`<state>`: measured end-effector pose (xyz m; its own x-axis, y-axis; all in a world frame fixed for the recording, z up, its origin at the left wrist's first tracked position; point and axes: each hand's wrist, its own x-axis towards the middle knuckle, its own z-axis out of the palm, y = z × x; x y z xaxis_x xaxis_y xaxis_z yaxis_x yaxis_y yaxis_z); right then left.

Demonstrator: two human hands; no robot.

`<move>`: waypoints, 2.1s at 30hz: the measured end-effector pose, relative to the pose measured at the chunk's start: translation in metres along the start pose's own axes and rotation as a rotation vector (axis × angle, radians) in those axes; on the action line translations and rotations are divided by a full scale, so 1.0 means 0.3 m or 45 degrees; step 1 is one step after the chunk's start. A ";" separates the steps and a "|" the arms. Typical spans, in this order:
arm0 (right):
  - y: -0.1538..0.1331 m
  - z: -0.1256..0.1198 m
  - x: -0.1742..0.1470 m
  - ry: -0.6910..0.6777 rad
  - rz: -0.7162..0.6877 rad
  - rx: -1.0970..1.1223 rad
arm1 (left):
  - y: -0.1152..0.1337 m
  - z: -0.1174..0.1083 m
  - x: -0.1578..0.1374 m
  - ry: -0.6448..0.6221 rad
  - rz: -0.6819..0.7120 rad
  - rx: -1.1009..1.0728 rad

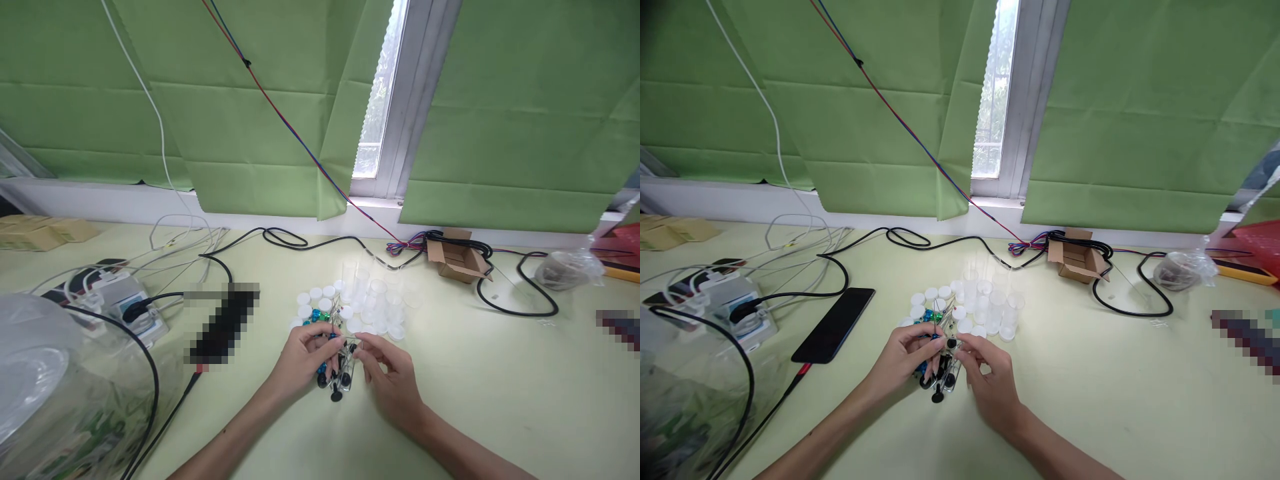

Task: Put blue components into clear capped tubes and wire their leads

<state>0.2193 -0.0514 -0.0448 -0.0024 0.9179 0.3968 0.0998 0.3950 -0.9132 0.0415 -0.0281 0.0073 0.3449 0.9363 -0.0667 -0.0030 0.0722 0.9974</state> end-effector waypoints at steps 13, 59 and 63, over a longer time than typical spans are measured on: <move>-0.008 -0.009 0.001 -0.025 0.075 0.036 | 0.005 0.012 -0.007 0.042 0.026 0.102; -0.003 -0.005 0.002 0.094 0.079 0.061 | -0.015 0.010 -0.005 -0.015 0.039 0.058; -0.017 -0.006 0.012 0.068 0.055 0.035 | -0.011 0.012 -0.007 -0.019 0.053 0.062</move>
<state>0.2206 -0.0502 -0.0386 0.0544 0.9310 0.3610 0.0712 0.3570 -0.9314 0.0441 -0.0315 0.0041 0.3592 0.9329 -0.0251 0.0282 0.0160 0.9995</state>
